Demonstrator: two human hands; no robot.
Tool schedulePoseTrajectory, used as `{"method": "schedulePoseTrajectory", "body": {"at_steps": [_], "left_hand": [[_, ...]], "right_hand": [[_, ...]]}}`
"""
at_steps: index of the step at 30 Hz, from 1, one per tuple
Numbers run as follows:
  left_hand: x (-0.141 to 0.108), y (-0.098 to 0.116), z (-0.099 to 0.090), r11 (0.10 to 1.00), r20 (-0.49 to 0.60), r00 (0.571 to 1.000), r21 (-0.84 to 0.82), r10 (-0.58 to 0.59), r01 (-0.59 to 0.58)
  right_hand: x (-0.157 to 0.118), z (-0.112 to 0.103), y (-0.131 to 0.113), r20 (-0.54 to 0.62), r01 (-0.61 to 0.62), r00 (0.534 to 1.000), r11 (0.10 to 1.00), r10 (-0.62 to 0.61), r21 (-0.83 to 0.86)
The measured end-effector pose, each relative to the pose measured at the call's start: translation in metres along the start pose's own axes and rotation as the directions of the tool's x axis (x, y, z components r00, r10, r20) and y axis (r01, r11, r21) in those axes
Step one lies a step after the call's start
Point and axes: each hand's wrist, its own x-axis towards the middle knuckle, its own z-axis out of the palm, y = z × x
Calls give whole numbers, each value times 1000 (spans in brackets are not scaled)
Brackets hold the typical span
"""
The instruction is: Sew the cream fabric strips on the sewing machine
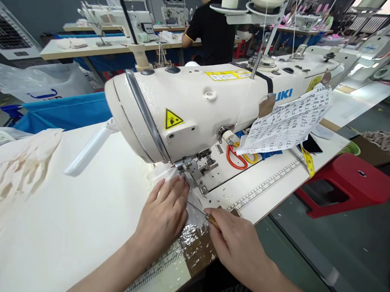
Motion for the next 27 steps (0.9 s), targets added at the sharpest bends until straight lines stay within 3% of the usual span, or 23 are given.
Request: {"method": "schedulePoseTrajectory", "body": {"at_steps": [10,27], "left_hand": [[-1,9,-4,999,41,999,36,-22,20],[-2,12,-4,1000,67,998,14,-22,21]], "right_hand": [[-15,-12,28,-92,-75,991,970,99,232],[-15,-13,25,-108,-62,990,965,92,254]]}}
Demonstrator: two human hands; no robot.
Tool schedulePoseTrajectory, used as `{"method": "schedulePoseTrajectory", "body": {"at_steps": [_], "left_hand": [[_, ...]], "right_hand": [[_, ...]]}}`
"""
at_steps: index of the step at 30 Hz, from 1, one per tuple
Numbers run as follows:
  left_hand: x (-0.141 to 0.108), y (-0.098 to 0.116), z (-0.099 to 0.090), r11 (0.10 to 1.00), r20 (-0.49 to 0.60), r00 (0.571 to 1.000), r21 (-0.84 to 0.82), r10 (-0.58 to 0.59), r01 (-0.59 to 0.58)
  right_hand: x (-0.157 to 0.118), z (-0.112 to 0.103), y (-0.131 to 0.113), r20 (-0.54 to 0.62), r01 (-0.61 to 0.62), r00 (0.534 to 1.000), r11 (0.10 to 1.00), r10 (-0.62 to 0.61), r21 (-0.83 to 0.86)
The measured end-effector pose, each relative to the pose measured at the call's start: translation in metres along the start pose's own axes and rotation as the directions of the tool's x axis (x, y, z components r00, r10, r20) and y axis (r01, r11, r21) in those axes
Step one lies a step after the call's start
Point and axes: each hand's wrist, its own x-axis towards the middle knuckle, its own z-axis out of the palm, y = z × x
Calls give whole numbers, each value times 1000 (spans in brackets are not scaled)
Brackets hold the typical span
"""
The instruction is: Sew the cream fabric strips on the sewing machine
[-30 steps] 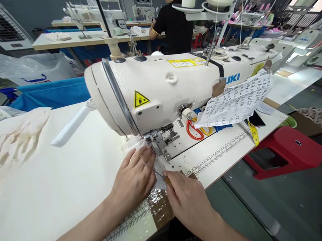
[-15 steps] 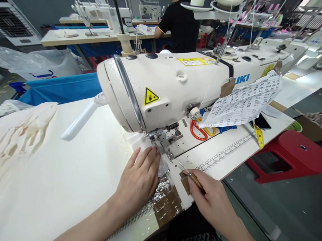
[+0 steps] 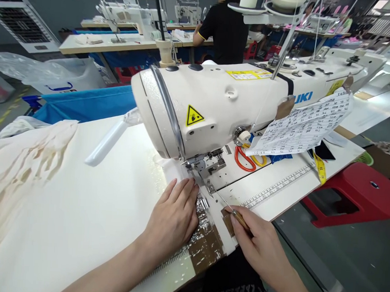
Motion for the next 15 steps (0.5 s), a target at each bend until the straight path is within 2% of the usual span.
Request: {"method": "schedulePoseTrajectory", "body": {"at_steps": [5,7,11,15], "left_hand": [[0,-1,3,1000,-6,1000,11,5,-5],[0,-1,5,1000,0,1000,12,-6,6],[2,-4,10,999,-1,999,-18,-34,34],[6,-8,11,996,8,998,-49,-68,68]], "right_hand": [[0,-1,-7,-9,-61,998,998,61,14],[0,0,-9,-8,-43,999,999,43,19],[4,8,-9,-27,124,992,990,-122,65],[16,22,-10,37,294,954,951,-299,96]]}}
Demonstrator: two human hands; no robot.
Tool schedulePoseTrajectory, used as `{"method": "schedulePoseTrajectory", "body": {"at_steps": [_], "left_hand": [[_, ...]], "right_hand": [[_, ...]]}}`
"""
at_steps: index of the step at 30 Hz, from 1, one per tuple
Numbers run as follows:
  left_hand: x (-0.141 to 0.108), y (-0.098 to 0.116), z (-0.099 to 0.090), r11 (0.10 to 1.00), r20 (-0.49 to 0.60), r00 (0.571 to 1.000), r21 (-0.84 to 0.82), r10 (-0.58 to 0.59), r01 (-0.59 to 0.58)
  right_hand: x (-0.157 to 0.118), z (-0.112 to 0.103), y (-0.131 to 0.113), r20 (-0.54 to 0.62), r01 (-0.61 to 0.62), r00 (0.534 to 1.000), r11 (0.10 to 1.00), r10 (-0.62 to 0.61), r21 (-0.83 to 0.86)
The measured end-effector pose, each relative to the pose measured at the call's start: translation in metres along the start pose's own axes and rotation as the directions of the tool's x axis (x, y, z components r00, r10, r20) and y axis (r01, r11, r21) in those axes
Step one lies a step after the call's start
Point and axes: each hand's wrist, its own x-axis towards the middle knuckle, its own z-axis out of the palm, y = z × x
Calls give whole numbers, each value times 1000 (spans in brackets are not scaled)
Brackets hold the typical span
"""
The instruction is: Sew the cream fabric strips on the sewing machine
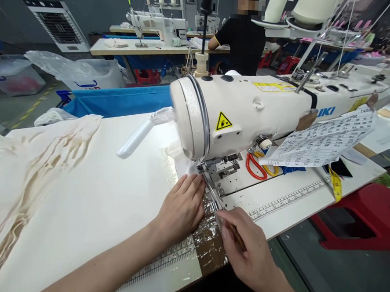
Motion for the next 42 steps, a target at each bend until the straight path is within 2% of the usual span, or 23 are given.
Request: {"method": "schedulePoseTrajectory", "body": {"at_steps": [5,10,17,23,32,35,37,39,42], "left_hand": [[6,-6,0,996,-9,999,-81,-40,40],[6,-10,3,992,-60,998,-129,-26,18],[7,-8,1,994,-50,998,-110,-28,23],[7,-9,2,989,-32,998,-137,-54,50],[7,-23,7,978,-50,996,-199,-77,66],[8,-27,8,978,-61,995,-201,-78,65],[7,-28,5,976,-66,995,-208,-78,63],[4,-27,-5,973,-47,995,-216,-87,75],[-12,-24,-31,968,41,995,-231,-94,101]], "right_hand": [[17,16,4,18,122,992,956,-122,-267],[26,23,2,18,147,987,855,-159,-498],[29,24,-3,36,104,994,795,-103,-598],[28,31,-5,59,99,995,708,-80,-699],[38,38,-7,85,50,996,595,31,-802],[36,35,-8,79,39,996,621,38,-783],[31,30,-9,67,37,998,672,19,-740],[22,24,-11,57,48,998,760,-15,-648],[5,14,-9,56,88,996,895,-71,-438]]}}
